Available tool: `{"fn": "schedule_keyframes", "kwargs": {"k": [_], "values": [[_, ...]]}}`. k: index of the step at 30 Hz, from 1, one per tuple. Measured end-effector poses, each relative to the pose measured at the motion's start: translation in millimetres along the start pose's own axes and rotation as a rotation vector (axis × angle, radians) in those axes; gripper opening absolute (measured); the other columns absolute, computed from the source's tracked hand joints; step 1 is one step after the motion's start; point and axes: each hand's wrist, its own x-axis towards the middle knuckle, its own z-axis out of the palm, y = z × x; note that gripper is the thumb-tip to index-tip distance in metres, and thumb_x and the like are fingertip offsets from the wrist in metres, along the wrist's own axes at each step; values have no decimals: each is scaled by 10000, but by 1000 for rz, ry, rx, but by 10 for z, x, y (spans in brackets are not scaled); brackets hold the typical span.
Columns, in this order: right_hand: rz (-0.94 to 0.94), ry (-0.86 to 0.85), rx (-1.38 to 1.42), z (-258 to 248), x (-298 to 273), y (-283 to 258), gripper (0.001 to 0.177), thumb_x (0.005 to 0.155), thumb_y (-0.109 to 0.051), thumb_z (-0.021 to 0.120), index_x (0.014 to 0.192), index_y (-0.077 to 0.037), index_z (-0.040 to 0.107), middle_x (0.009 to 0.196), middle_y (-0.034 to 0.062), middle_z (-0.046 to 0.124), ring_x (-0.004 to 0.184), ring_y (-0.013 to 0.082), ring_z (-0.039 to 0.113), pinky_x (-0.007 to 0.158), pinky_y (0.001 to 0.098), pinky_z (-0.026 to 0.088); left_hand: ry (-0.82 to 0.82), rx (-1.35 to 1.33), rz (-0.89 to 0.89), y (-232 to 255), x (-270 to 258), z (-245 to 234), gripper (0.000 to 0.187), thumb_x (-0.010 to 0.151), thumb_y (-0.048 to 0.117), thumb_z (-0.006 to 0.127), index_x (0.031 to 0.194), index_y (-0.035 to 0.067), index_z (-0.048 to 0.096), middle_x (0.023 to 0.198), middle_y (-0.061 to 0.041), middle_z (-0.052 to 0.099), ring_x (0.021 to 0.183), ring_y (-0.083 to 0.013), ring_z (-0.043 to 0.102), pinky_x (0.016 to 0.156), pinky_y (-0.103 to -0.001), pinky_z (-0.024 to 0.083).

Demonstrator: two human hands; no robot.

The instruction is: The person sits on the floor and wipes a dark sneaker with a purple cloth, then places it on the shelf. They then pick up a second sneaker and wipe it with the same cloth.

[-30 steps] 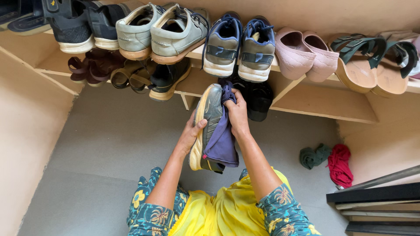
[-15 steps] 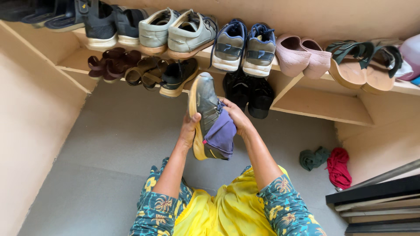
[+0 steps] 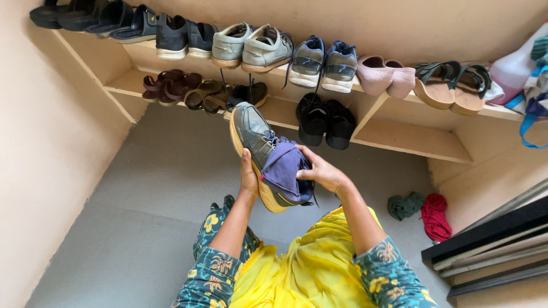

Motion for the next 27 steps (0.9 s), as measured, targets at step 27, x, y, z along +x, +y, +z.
{"fn": "schedule_keyframes", "kwargs": {"k": [27], "values": [[86, 591, -683, 461, -168, 241, 523, 753, -159, 675, 1264, -77, 601, 1084, 157, 696, 803, 291, 675, 795, 373, 539, -108, 614, -101, -61, -555, 143, 900, 785, 249, 774, 1535, 171, 283, 1446, -104, 510, 1366, -224, 460, 1145, -354, 344]]}}
